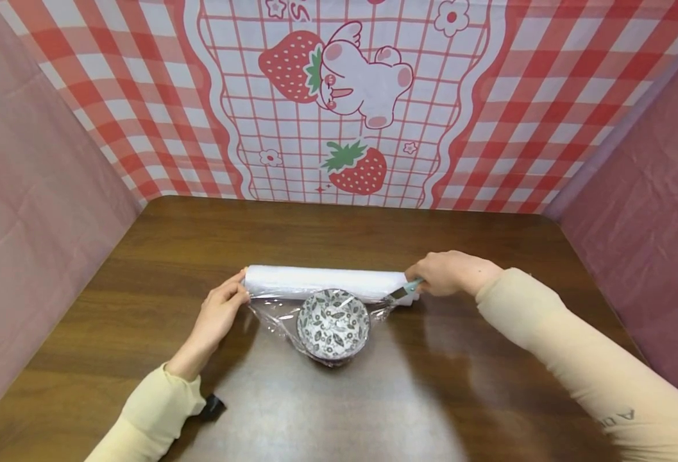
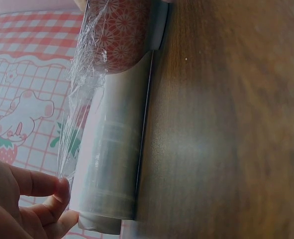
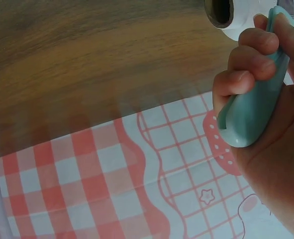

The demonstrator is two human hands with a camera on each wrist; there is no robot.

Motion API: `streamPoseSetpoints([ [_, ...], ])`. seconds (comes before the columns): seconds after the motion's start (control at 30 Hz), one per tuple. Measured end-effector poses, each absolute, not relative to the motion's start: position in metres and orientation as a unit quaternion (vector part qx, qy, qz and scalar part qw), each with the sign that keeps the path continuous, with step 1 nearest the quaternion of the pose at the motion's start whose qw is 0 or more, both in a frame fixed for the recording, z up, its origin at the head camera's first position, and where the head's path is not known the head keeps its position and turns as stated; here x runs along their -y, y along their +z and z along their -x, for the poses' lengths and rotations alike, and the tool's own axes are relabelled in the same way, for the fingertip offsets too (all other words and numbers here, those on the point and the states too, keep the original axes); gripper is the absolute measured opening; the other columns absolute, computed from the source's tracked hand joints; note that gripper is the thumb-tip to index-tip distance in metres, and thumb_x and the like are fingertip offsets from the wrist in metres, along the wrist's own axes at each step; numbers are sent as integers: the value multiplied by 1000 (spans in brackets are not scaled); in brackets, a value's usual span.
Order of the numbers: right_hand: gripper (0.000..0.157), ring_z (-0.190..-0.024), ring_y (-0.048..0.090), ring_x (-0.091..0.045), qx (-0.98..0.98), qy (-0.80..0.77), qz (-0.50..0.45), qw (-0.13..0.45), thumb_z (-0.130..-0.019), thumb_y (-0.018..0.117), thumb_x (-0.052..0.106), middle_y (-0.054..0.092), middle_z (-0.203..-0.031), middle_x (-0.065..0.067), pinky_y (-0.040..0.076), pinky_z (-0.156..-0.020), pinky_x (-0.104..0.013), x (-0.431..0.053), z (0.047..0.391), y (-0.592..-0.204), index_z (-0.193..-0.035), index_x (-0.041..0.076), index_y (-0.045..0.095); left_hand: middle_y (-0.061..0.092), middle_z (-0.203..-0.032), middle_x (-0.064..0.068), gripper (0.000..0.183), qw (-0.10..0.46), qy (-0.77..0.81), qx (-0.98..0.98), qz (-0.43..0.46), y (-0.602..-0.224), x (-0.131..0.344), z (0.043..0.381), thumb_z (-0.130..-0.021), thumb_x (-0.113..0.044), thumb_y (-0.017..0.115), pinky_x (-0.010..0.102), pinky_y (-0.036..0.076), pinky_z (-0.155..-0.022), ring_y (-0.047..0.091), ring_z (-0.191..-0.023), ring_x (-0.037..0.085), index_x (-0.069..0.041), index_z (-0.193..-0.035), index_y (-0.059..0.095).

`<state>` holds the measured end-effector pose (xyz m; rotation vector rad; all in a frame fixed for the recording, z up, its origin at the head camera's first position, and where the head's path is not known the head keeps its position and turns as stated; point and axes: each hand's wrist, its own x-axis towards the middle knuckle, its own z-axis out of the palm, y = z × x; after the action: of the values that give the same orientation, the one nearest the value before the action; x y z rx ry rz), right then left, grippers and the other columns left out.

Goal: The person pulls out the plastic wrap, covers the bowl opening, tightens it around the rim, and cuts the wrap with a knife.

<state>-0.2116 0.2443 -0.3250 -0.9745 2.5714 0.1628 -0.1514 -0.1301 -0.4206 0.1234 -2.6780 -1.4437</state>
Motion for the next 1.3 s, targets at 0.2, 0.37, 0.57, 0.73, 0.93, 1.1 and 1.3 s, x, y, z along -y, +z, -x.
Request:
streamPoseSetpoints([
  [0.2,9,-60,44,-8,-919,60,341,190,-83,63,16,54,-72,8,39,-52,-30,-253,207,-326,-89,21,57,47,-136,-4,14,44,-476,877,-40,-421,127,151,-80,-16,53,53,17,-101,38,-125,29,-7,-70,57],
  [0.37,9,-59,43,-8,-922,50,334,191,-83,63,16,52,-71,8,37,-51,-28,-265,202,-326,-86,21,56,46,-136,-4,15,42,-475,878,-38,-422,126,150,-81,-16,53,51,17,-100,38,-125,30,-7,-70,57],
  [0.57,16,-57,41,-7,-925,46,337,168,-81,65,13,47,-65,10,36,-50,-27,-278,197,-323,-77,22,52,45,-137,-4,15,37,-472,880,-39,-422,128,149,-82,-15,52,53,16,-101,36,-126,31,-7,-71,58],
  [0.73,19,-56,39,-7,-932,53,319,166,-80,65,12,44,-63,10,34,-49,-27,-288,191,-320,-74,23,51,44,-138,-4,14,31,-474,879,-42,-424,128,149,-82,-15,52,54,14,-102,34,-128,31,-7,-72,58],
  [0.93,22,-56,40,-7,-940,65,296,159,-78,66,13,46,-62,12,34,-48,-29,-312,180,-326,-71,26,50,44,-138,-4,14,31,-474,879,-39,-423,128,148,-82,-16,52,54,14,-102,34,-128,32,-7,-71,57],
  [1.1,19,-57,40,-6,-946,58,275,162,-80,65,16,45,-63,12,33,-49,-28,-324,175,-322,-74,26,50,43,-139,-4,15,32,-475,879,-39,-421,129,149,-82,-17,52,54,12,-103,33,-128,32,-8,-72,57],
  [1.3,18,-56,40,-7,-950,44,263,161,-82,64,16,44,-62,12,33,-48,-27,-331,169,-326,-76,25,50,42,-140,-4,15,26,-475,879,-38,-421,128,150,-83,-17,52,56,10,-104,32,-129,33,-8,-73,57],
])
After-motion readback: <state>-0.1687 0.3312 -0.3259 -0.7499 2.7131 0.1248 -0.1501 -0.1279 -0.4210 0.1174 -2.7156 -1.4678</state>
